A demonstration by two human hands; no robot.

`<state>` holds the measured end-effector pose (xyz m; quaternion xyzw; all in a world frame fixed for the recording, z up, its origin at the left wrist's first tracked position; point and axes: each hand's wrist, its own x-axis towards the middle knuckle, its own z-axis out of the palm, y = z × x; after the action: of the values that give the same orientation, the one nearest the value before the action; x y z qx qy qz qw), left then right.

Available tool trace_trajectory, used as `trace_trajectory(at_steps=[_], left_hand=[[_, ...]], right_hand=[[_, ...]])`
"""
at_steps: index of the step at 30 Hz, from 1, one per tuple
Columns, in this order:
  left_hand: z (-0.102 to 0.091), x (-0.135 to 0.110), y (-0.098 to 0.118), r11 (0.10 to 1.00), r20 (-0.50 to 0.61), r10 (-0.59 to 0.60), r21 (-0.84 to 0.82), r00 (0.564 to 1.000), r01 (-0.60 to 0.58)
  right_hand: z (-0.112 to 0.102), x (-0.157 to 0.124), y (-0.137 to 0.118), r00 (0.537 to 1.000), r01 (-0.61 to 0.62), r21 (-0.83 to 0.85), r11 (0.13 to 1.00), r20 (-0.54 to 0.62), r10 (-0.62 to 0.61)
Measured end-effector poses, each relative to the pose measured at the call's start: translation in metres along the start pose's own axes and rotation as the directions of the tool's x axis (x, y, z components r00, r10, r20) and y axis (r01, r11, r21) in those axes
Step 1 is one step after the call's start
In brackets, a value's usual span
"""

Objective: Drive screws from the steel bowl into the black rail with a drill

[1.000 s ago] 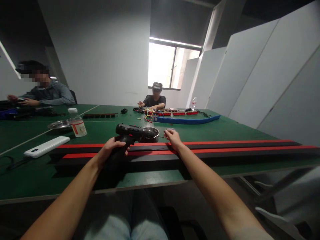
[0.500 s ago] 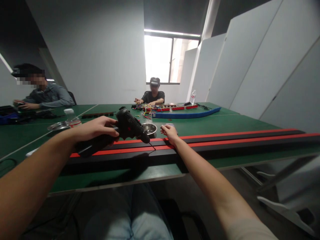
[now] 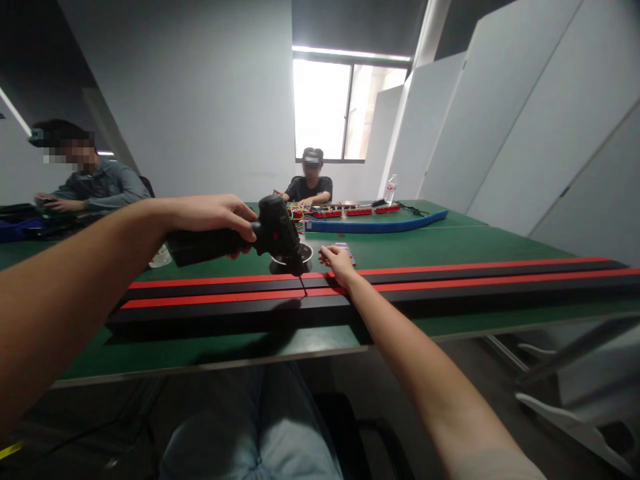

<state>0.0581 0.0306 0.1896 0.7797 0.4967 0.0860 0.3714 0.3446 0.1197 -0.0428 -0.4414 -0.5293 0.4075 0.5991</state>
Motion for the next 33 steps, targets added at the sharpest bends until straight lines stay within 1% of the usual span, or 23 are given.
trace_trajectory(at_steps=[3, 5, 6, 8, 9, 10, 11, 12, 13, 14, 15, 16, 18, 22, 24, 27, 29, 31, 33], left_hand=[[-0.003, 0.002, 0.005, 0.999, 0.033, -0.03, 0.02, 0.999, 0.03], [-0.005, 0.004, 0.012, 0.996, 0.07, -0.054, 0.078, 0.996, 0.048], [-0.005, 0.006, 0.016, 0.989, 0.078, -0.063, 0.136, 0.995, 0.051], [0.001, 0.01, 0.028, 0.946, 0.061, -0.056, 0.321, 0.997, 0.033], [0.007, 0.012, 0.033, 0.898, 0.027, -0.025, 0.439, 0.999, 0.01], [0.014, 0.013, 0.039, 0.827, -0.022, 0.027, 0.562, 0.999, -0.01], [0.022, 0.014, 0.043, 0.738, -0.082, 0.101, 0.675, 0.991, -0.019], [0.03, 0.015, 0.047, 0.648, -0.148, 0.186, 0.762, 0.971, -0.008], [0.037, 0.016, 0.049, 0.571, -0.2, 0.257, 0.821, 0.945, 0.019], [0.044, 0.016, 0.05, 0.514, -0.235, 0.313, 0.857, 0.92, 0.044], [0.048, 0.016, 0.05, 0.48, -0.26, 0.349, 0.875, 0.9, 0.067], [0.052, 0.016, 0.049, 0.466, -0.274, 0.367, 0.881, 0.889, 0.079], [0.054, 0.016, 0.045, 0.477, -0.299, 0.378, 0.874, 0.876, 0.092], [0.053, 0.016, 0.039, 0.552, -0.38, 0.349, 0.822, 0.857, 0.139], [0.054, 0.015, 0.039, 0.574, -0.403, 0.344, 0.805, 0.848, 0.15], [0.058, 0.013, 0.041, 0.557, -0.397, 0.36, 0.818, 0.844, 0.147], [0.062, 0.009, 0.044, 0.545, -0.379, 0.378, 0.829, 0.845, 0.128], [0.064, 0.003, 0.046, 0.568, -0.367, 0.381, 0.817, 0.849, 0.098], [0.064, -0.004, 0.044, 0.608, -0.362, 0.372, 0.791, 0.855, 0.07]], right_hand=[[0.001, 0.0, -0.001, 1.0, 0.009, -0.015, 1.0, 0.002, -0.009], [0.002, 0.0, -0.001, 1.0, 0.013, -0.014, 1.0, 0.003, -0.013], [0.002, -0.001, -0.001, 1.0, 0.016, -0.013, 1.0, 0.005, -0.016], [0.002, -0.001, -0.001, 1.0, 0.025, -0.017, 1.0, 0.009, -0.024], [0.001, -0.001, -0.001, 1.0, 0.029, -0.019, 0.999, 0.012, -0.029], [0.0, -0.001, -0.001, 0.999, 0.034, -0.021, 0.999, 0.017, -0.033], [0.0, -0.001, 0.0, 0.999, 0.038, -0.024, 0.999, 0.024, -0.037], [-0.001, -0.002, 0.0, 0.999, 0.041, -0.029, 0.999, 0.028, -0.04], [-0.001, -0.002, 0.0, 0.999, 0.044, -0.037, 0.998, 0.03, -0.043], [-0.001, -0.003, -0.001, 0.998, 0.048, -0.047, 0.998, 0.029, -0.047], [-0.001, -0.003, -0.001, 0.998, 0.053, -0.059, 0.997, 0.024, -0.052], [-0.001, -0.004, -0.002, 0.998, 0.056, -0.068, 0.996, 0.019, -0.055], [0.0, -0.005, -0.004, 0.999, 0.053, -0.08, 0.995, 0.014, -0.052], [0.0, -0.006, -0.006, 0.999, 0.042, -0.102, 0.994, 0.026, -0.04], [0.0, -0.007, -0.007, 0.998, 0.053, -0.141, 0.989, 0.033, -0.049], [0.003, -0.008, -0.01, 0.993, 0.117, -0.253, 0.96, 0.049, -0.108], [0.007, -0.011, -0.015, 0.983, 0.181, -0.353, 0.918, 0.074, -0.165], [0.009, -0.016, -0.022, 0.97, 0.238, -0.458, 0.856, 0.148, -0.191], [0.008, -0.026, -0.03, 0.947, 0.294, -0.555, 0.778, 0.282, -0.156]])
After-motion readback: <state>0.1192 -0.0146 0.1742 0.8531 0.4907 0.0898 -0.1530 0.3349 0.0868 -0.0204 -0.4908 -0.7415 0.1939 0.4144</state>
